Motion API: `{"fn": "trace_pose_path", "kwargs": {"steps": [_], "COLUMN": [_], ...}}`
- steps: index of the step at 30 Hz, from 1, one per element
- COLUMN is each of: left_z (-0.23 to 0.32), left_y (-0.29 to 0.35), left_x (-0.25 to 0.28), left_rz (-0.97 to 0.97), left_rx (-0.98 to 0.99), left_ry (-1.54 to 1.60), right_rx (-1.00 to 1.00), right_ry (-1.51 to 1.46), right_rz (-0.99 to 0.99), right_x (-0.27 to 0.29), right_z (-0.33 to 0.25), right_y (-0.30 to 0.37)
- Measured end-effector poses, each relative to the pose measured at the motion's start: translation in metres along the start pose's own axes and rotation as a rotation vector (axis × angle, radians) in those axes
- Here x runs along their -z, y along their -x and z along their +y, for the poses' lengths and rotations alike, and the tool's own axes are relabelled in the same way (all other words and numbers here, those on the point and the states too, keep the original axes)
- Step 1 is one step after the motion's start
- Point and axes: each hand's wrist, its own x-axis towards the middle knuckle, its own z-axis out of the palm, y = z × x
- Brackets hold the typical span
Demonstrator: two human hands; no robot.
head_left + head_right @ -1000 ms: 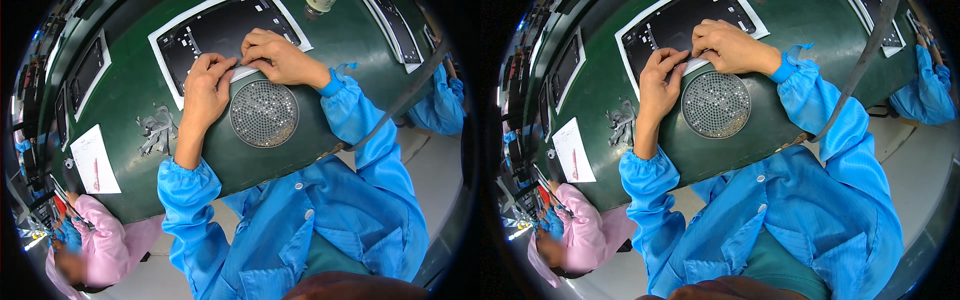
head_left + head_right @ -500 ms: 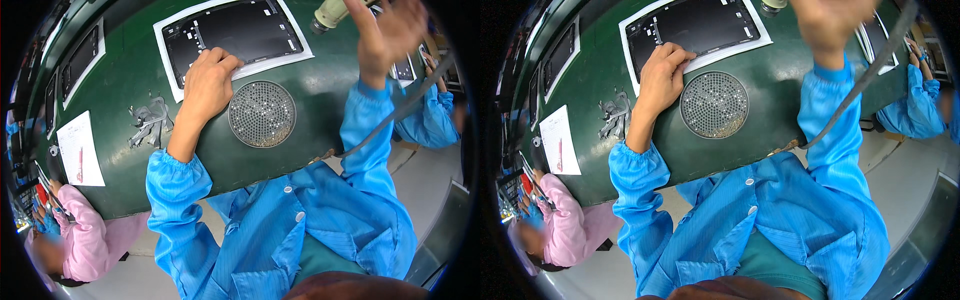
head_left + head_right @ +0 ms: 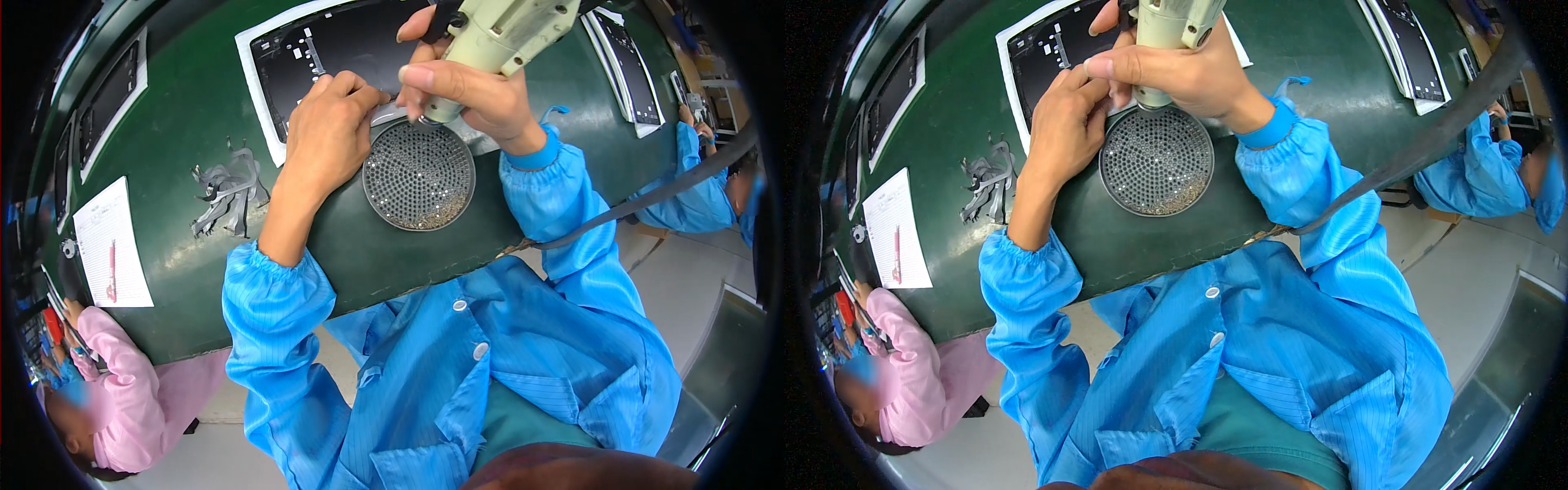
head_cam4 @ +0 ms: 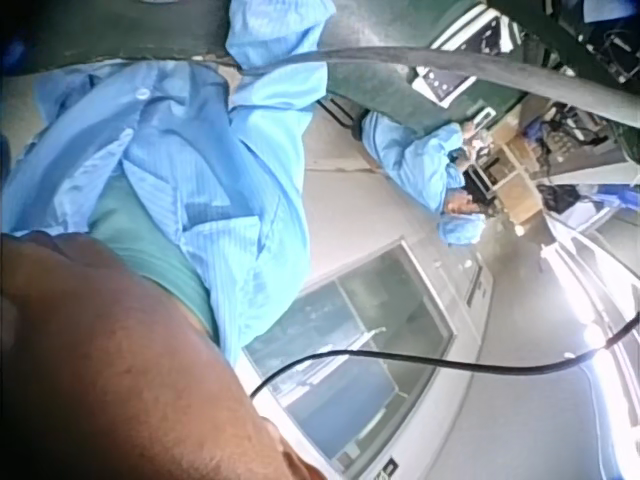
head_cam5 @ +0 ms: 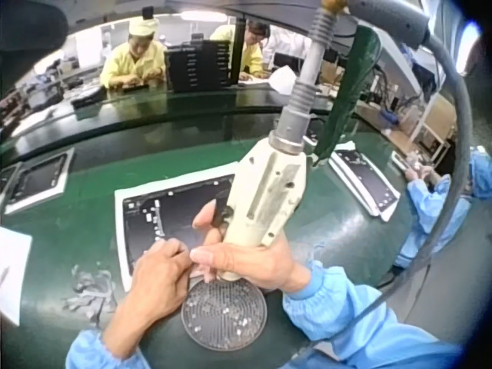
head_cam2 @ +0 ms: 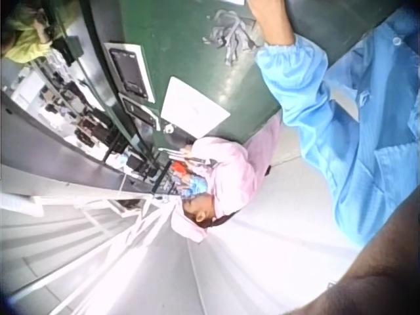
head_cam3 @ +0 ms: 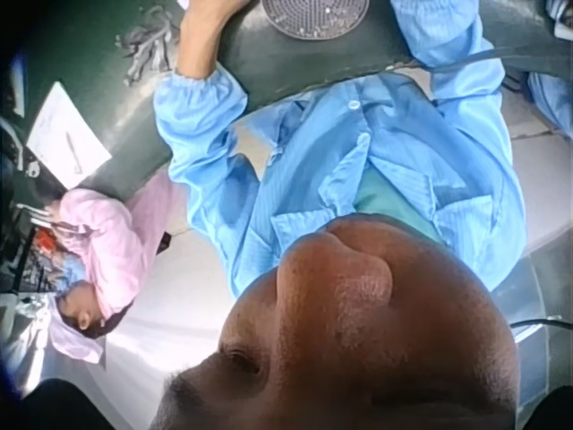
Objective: Assembling electronic components onto a screen or tablet frame using an electric screwdriver at a factory workstation.
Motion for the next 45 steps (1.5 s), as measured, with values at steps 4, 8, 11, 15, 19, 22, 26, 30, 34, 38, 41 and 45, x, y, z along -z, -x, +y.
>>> {"fn": "trace_pose_path", "kwargs": {"steps": [4,8,11,15,19,22,26,30,34,38,41,45], "left_z": [0.002,0.008,0.011,0.016,0.022,0.024,0.027,0.025,-0.04,-0.042,-0.041,-0.041], "left_y": [0.003,0.002,0.003,0.004,0.001,0.0,0.0,0.012,0.016,0.021,0.019,0.016], "left_x": [0.001,0.003,0.004,0.005,0.005,0.006,0.007,0.007,0.006,0.005,0.003,0.005], "left_rz": [0.014,0.001,0.006,0.023,0.015,0.006,0.002,-0.023,0.002,0.003,0.011,-0.002], "left_rx": [-0.003,0.006,-0.003,-0.014,-0.044,-0.047,-0.053,0.02,-0.013,0.015,0.011,0.016], "left_ry": [0.009,0.036,0.045,0.055,0.057,0.053,0.05,0.065,0.02,0.027,0.033,0.021], "right_rx": [-0.532,-0.517,-0.676,-0.673,-0.35,-0.578,-0.591,-0.623,-0.368,-0.437,-0.504,-0.531], "right_ry": [-0.103,-0.044,-0.161,-0.167,0.177,0.006,0.033,0.034,0.023,-0.054,-0.172,-0.155], "right_rz": [0.344,0.394,0.447,0.437,0.221,0.387,0.369,0.335,0.328,0.407,0.524,0.517], "right_x": [-0.019,-0.024,-0.025,-0.026,-0.015,-0.02,-0.02,-0.026,-0.035,-0.042,-0.044,-0.041], "right_z": [-0.027,-0.038,-0.047,-0.054,-0.05,-0.057,-0.06,-0.058,0.005,0.02,0.031,0.035], "right_y": [0.0,-0.002,-0.002,-0.003,0.002,0.002,0.002,-0.001,-0.021,-0.031,-0.028,-0.026]}}
